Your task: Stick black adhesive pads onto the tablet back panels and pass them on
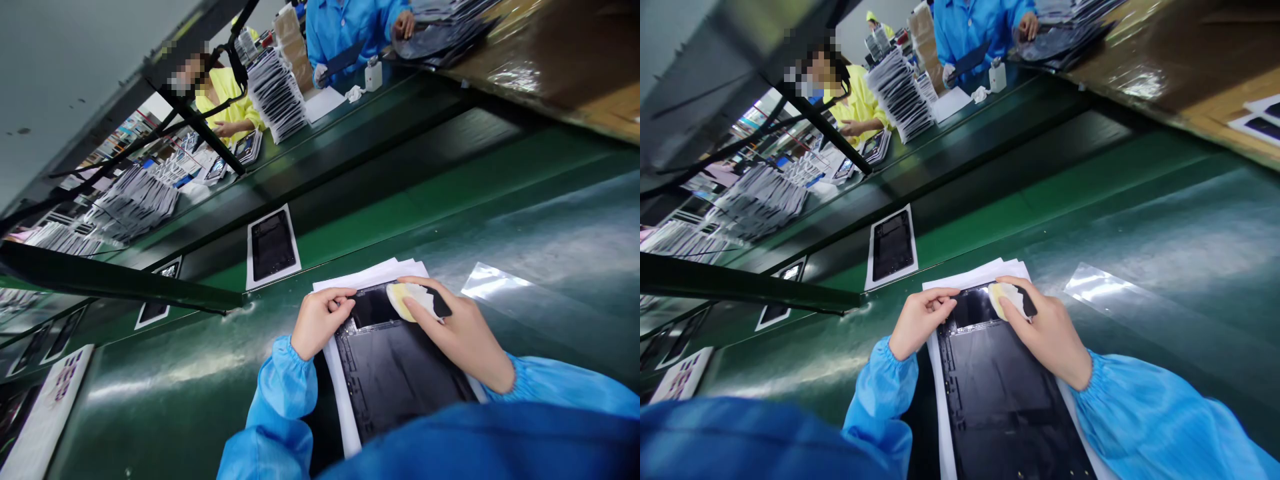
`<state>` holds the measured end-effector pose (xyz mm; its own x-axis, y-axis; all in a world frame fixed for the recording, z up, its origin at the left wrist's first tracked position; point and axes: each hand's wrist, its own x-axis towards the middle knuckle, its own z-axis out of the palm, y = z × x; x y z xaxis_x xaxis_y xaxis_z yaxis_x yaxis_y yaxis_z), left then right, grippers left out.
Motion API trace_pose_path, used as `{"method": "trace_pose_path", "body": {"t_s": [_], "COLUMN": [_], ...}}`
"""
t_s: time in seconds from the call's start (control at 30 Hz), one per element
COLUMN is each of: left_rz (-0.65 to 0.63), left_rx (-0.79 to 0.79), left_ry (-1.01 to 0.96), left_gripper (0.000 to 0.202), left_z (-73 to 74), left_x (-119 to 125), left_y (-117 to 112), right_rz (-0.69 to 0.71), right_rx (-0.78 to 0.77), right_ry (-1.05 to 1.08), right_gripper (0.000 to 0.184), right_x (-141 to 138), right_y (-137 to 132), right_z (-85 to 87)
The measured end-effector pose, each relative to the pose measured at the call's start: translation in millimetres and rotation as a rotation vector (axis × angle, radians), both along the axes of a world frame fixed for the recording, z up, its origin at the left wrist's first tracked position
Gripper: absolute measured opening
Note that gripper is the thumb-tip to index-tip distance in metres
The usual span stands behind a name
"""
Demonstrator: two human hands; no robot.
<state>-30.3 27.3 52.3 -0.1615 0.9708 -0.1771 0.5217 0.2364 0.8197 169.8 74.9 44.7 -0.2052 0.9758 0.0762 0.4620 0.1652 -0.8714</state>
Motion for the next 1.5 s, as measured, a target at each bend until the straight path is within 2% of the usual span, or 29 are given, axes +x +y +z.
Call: {"method": "trace_pose_path", "body": {"t_s": [1.5], "left_rz": [-0.01], "left_rx": [-0.007], "left_ry": [0.015], "left_gripper": [0.025], "left_z": [-1.2], "left_x": [0.0], "left_y": [0.7], "right_rz": [0.013], "right_rx": [0.03], "right_ry": [-0.032], "right_gripper": [0.026], "right_x": [-0.9], "right_y": [0.3], "right_z": [-0.3]}}
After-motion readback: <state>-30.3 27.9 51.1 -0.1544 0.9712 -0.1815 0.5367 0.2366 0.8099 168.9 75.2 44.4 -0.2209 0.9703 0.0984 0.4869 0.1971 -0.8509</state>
